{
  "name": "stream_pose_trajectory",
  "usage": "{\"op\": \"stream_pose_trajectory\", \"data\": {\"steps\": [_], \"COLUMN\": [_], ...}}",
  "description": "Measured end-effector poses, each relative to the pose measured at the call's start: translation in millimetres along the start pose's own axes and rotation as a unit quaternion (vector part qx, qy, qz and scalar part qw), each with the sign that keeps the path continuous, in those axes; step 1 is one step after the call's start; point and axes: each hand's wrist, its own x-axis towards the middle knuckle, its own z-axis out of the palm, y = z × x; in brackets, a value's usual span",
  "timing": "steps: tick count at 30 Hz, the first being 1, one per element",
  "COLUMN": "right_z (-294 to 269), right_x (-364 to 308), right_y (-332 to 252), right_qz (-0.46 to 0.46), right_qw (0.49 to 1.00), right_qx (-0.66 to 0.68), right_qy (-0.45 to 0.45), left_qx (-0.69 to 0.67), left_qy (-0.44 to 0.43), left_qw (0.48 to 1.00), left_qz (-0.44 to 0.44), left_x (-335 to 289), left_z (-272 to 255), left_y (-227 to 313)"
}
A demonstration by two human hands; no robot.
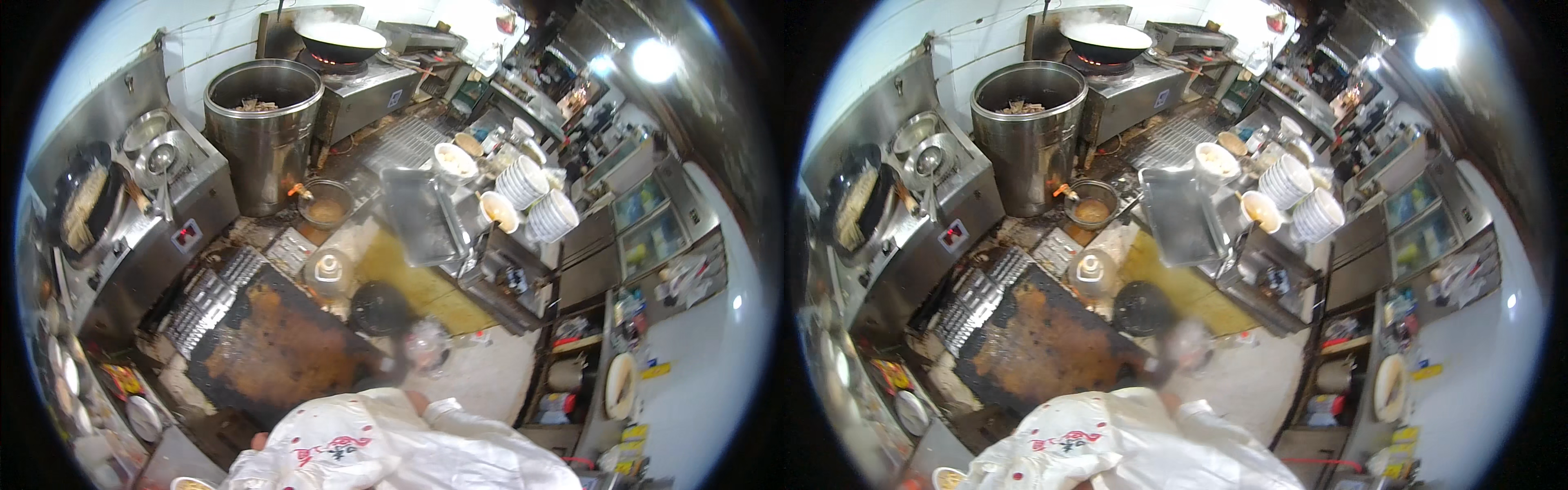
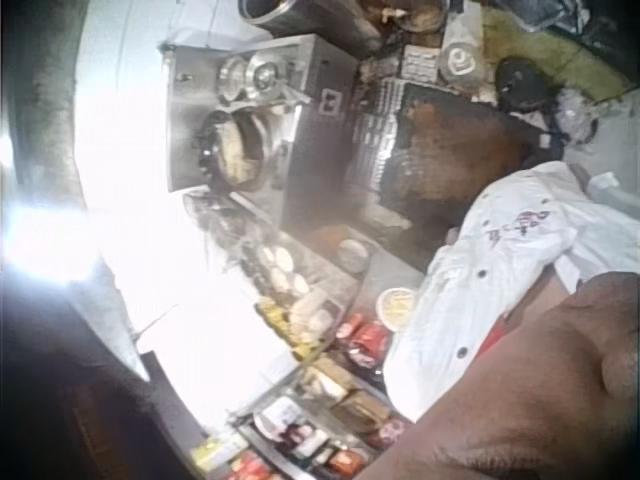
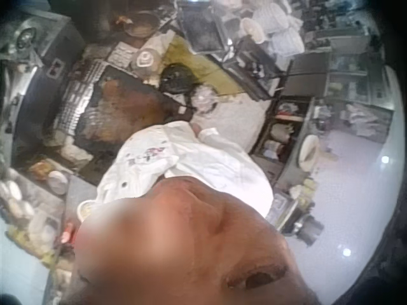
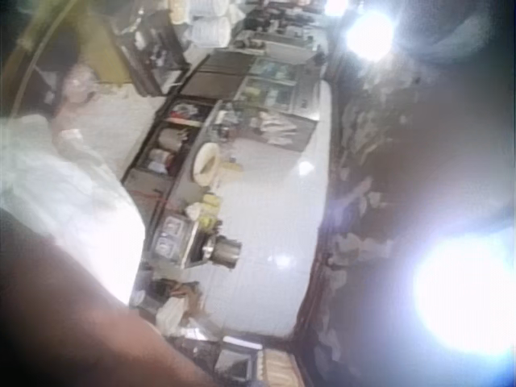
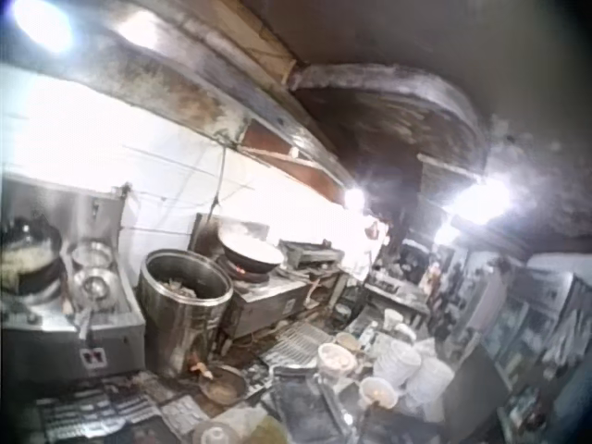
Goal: The person stirs a wok on a stove, pours liquid from a large bottle into the wok, then retrieves bean sprouts from a refrigerator and places them into a bowl. The person continues to stir the wok and moves around the kitchen.
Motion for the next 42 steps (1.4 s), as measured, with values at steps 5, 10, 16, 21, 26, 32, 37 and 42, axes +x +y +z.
{"op": "stream_pose_trajectory", "data": {"steps": [5, 10, 16, 21, 26, 32, 37, 42], "right_z": [-31.6, -68.9, -111.4, -160.1, -194.1, -203.4, -181.2, -174.0], "right_x": [0.4, 22.6, 42.9, 31.8, -0.6, -69.9, -122.1, -131.9], "right_y": [-7.1, -28.9, -58.3, -108.6, -133.4, -79.0, -52.8, -54.7], "right_qz": [0.069, 0.02, 0.058, -0.008, 0.024, -0.005, -0.063, 0.002], "right_qw": [0.99, 0.982, 0.991, 0.997, 0.994, 0.963, 0.958, 0.966], "right_qx": [-0.063, -0.161, -0.114, -0.034, -0.053, -0.127, 0.007, 0.141], "right_qy": [-0.106, -0.1, -0.042, 0.067, 0.093, -0.239, -0.28, -0.216], "left_qx": [0.021, -0.236, -0.209, 0.068, 0.038, 0.019, 0.001, -0.037], "left_qy": [0.118, 0.099, 0.082, 0.085, 0.055, 0.054, 0.049, 0.044], "left_qw": [0.992, 0.965, 0.968, 0.982, 0.991, 0.994, 0.995, 0.997], "left_qz": [-0.034, -0.06, 0.112, 0.154, 0.116, 0.09, 0.083, 0.053], "left_x": [-3.4, 27.3, 19.2, -10.6, -20.5, -40.8, -82.4, -186.6], "left_z": [-32.0, -76.4, -77.1, -59.0, -64.2, -73.1, -52.5, 0.5], "left_y": [37.8, 110.4, 201.4, 194.5, 162.9, 162.4, 163.4, 149.9]}}
